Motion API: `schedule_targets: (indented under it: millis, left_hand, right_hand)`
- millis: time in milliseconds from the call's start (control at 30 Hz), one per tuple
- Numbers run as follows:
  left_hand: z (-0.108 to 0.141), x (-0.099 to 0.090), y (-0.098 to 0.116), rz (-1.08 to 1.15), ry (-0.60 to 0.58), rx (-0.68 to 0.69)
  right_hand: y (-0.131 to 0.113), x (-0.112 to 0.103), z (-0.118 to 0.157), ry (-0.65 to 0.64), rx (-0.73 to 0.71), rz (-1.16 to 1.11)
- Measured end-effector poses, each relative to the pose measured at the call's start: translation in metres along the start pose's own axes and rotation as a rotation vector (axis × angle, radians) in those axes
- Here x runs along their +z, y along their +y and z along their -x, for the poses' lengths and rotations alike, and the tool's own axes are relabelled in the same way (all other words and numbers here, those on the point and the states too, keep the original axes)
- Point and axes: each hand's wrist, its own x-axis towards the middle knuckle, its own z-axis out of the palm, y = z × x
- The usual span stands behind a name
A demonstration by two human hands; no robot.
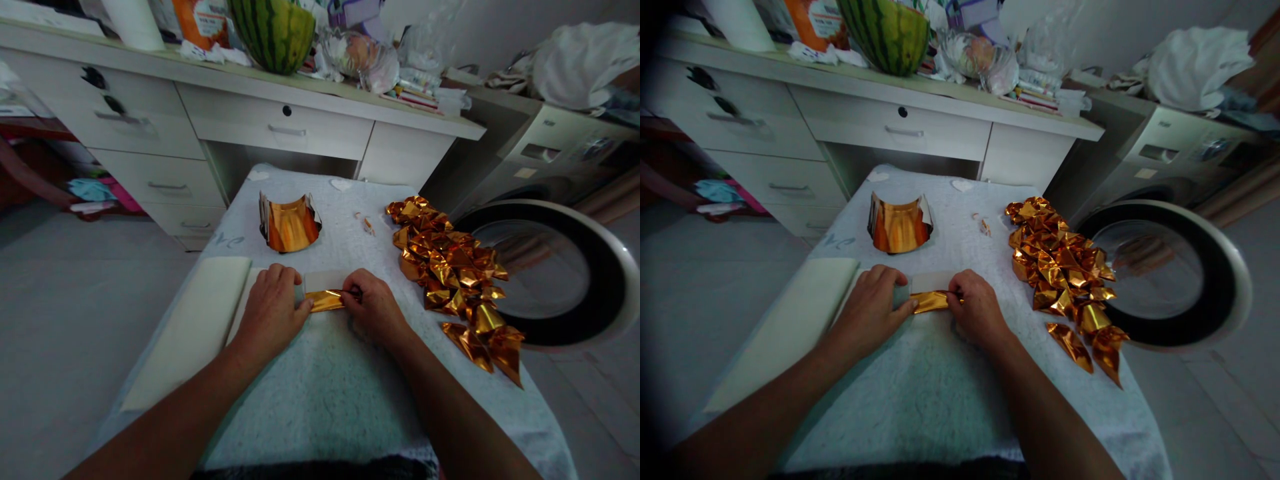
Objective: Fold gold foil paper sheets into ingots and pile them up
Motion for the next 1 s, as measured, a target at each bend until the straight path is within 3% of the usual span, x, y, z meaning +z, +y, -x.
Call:
schedule_targets:
  millis: [333,533,1000]
  left_hand:
    - [-0.0004,-0.0010,0.0048,-0.090,-0.059,-0.054]
    - [-0.0029,0.0037,0.0032,0.002,-0.073,-0.103]
    - [-0.0001,0.0011,0.0078,-0.030,-0.023,-0.116]
  right_hand:
    - [-0.0007,-0.0015,-0.0001,-0.005,0.015,0.007]
    - [0.0005,-0.0010,-0.0002,-0.001,0.000,0.002]
    - [-0.0038,-0.0037,-0.0013,-0.035,0.029,0.005]
